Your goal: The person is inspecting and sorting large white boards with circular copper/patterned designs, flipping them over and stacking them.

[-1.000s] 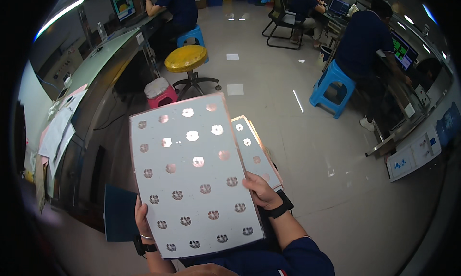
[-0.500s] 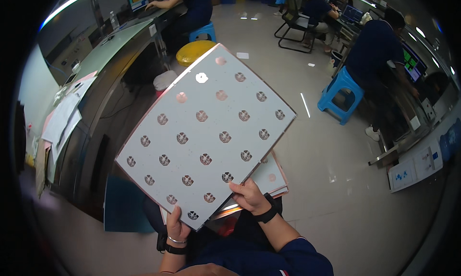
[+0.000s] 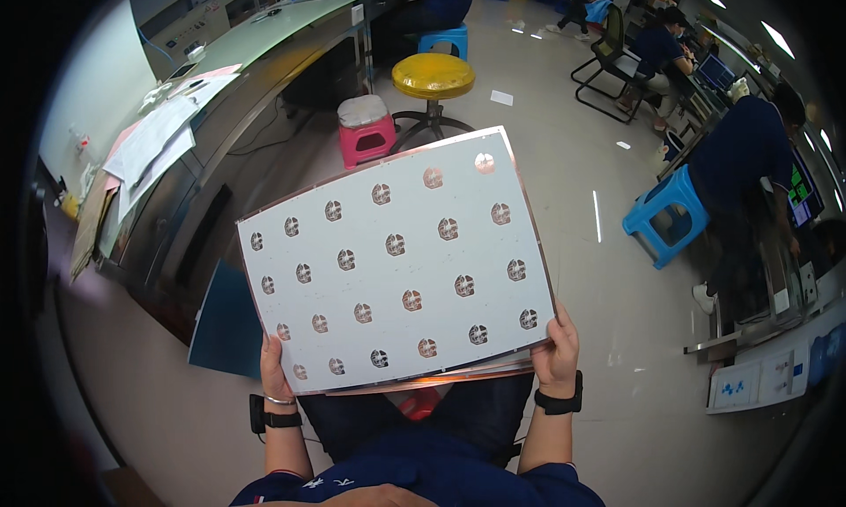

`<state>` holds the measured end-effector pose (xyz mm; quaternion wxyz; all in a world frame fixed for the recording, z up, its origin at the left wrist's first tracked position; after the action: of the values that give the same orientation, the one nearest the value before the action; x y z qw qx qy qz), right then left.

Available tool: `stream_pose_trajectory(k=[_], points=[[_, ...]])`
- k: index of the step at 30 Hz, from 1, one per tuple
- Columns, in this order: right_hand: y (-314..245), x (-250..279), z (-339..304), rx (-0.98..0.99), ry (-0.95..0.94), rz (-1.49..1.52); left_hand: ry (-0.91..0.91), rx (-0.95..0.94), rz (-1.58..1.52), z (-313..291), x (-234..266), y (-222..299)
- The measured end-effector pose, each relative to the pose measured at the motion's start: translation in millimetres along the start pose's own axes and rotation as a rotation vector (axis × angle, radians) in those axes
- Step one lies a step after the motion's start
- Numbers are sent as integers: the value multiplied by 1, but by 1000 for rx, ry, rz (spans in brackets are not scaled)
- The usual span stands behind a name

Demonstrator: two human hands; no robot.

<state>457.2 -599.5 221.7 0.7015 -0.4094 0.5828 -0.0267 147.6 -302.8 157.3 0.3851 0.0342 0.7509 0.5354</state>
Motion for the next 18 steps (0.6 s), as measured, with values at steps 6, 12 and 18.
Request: stream_pose_trajectory(k=[6,12,18], points=[[-19,-12,31,-78,-208,-118,24,-2,68,2,-3,13],[-3,-30,68,-463,-187,-452,17,126,-41,21,-13,40],[76,-75,40,-467,-134,-403,290,-85,-541,-11,20,19]])
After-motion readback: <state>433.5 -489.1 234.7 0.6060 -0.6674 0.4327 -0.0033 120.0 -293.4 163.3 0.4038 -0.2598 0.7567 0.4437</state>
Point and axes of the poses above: each hand's wrist, its own z-axis towards the middle knuckle, its own x-axis out of the back of the hand, y = z × x, the point moved 6 cm from there along z, towards the middle knuckle, and after that the axes turned 13 degrees about z, right-handed, at the moved point
